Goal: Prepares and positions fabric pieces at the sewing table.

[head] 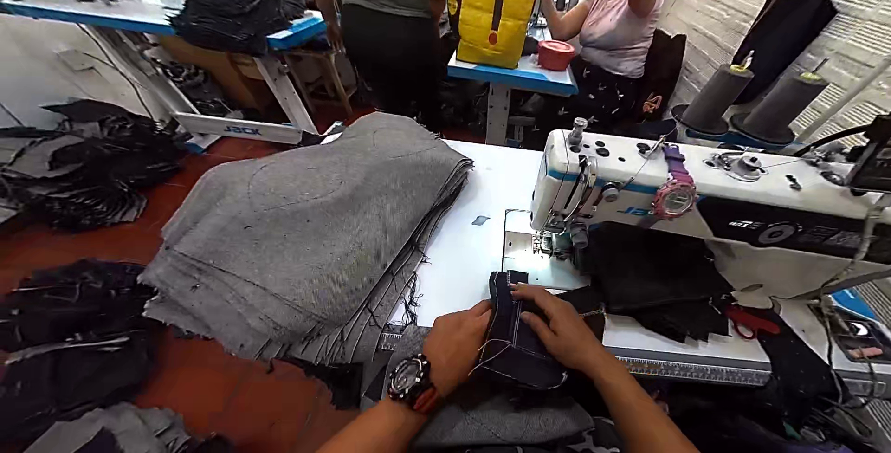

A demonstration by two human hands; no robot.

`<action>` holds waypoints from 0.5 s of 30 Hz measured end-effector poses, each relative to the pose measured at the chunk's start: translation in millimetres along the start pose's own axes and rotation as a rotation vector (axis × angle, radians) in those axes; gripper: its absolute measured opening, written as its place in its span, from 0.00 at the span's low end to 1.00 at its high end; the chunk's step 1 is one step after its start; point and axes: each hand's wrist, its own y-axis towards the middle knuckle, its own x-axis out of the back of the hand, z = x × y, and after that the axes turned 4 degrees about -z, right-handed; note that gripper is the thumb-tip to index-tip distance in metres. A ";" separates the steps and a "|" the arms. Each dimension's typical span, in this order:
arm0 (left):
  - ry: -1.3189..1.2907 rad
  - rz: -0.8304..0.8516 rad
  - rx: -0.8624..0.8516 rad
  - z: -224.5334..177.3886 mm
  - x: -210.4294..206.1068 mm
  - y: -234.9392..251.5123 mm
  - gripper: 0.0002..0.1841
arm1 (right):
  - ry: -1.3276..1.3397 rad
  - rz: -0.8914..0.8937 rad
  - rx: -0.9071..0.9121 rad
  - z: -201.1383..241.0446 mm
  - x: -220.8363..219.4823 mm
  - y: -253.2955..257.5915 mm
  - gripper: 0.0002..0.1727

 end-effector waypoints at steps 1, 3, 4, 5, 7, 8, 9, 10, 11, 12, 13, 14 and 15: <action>-0.007 0.021 -0.013 4.0 2.7 1.4 0.15 | -0.042 -0.005 -0.009 1.0 -3.3 0.2 0.23; 0.014 0.077 0.021 9.4 14.7 -2.9 0.20 | -0.114 -0.011 -0.047 0.7 -7.8 3.4 0.26; 0.041 0.109 0.075 7.9 24.5 -9.6 0.27 | -0.130 -0.017 -0.062 -1.4 -7.8 6.3 0.27; 0.073 0.136 0.121 5.8 33.9 -19.9 0.30 | -0.135 -0.011 -0.080 -3.5 -5.6 8.9 0.28; 0.117 0.206 0.071 6.7 50.6 -42.8 0.26 | -0.124 0.004 -0.105 -6.9 -0.4 11.7 0.28; 0.092 0.244 -0.052 6.8 61.6 -50.6 0.23 | -0.125 0.018 -0.113 -6.4 1.1 11.9 0.29; 0.054 0.222 -0.247 5.9 74.0 -56.3 0.21 | -0.130 0.036 -0.120 -3.4 0.0 10.3 0.29; 0.026 0.149 -0.454 2.6 90.0 -56.1 0.19 | -0.141 0.053 -0.125 1.3 -3.9 8.9 0.30; 0.006 0.064 -0.612 -4.5 109.4 -49.9 0.18 | -0.156 0.076 -0.133 7.2 -8.9 8.1 0.32; 0.014 -0.028 -0.710 -14.1 127.2 -39.4 0.16 | -0.169 0.098 -0.143 13.2 -14.3 7.2 0.33; 0.058 -0.113 -0.761 -22.2 137.6 -25.6 0.16 | -0.172 0.103 -0.149 17.8 -20.2 6.0 0.33; 0.126 -0.169 -0.777 -26.2 137.8 -7.7 0.16 | -0.164 0.071 -0.137 19.1 -26.4 5.2 0.32; 0.182 -0.169 -0.766 -25.6 129.2 13.9 0.16 | -0.145 -0.033 -0.092 15.1 -34.8 5.7 0.29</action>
